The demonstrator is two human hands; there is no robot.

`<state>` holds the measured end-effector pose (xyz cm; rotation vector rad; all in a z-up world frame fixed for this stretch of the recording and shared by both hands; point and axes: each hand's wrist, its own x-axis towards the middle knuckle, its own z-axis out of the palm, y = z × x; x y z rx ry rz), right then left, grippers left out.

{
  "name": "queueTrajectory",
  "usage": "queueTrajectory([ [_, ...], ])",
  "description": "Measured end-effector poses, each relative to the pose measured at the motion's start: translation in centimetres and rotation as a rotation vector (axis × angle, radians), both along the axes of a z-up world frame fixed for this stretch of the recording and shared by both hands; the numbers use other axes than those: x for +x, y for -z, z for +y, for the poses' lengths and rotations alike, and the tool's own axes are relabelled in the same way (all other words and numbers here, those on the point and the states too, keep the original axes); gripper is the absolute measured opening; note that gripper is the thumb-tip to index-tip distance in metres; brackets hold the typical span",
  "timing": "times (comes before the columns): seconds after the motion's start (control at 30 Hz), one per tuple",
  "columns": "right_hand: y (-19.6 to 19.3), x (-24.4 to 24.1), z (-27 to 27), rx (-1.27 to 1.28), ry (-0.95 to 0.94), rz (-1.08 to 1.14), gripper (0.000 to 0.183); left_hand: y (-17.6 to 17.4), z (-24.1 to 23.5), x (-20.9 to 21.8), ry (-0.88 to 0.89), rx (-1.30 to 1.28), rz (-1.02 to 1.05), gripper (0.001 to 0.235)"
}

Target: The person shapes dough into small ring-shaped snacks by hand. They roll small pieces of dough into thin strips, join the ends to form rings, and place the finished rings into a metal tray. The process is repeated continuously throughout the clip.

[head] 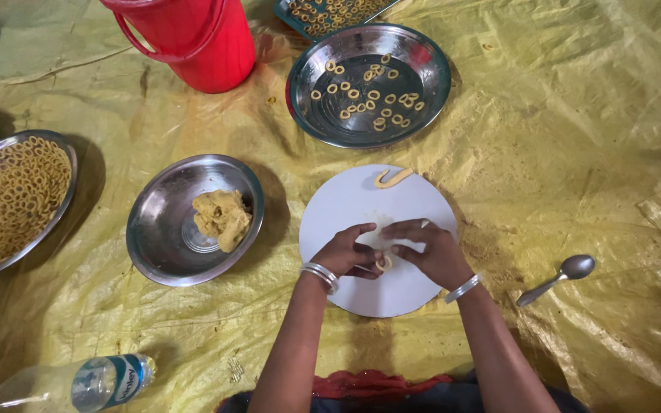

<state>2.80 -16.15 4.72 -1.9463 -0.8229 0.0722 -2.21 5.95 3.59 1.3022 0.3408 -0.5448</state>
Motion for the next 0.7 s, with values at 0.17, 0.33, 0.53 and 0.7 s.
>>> queueTrajectory([
  [0.17, -0.1, -0.3, 0.3, -0.082, -0.081, 0.149, 0.024, -0.3, 0.6, 0.1, 0.084, 0.097, -0.01, 0.079],
  [0.33, -0.6, -0.6, 0.7, -0.249, 0.006, 0.251, 0.019, -0.7, 1.1, -0.2, 0.1, 0.148, -0.059, 0.079],
  [0.53, 0.9, -0.4, 0.5, -0.307, -0.07, 0.21, 0.016, -0.4, 0.9, -0.5, 0.152, 0.26, -0.029, 0.077],
  [0.7, 2.8, 0.3, -0.4, -0.485, -0.003, 0.325, 0.015, 0.9, 1.5, -0.4, 0.006, 0.285, -0.033, 0.061],
])
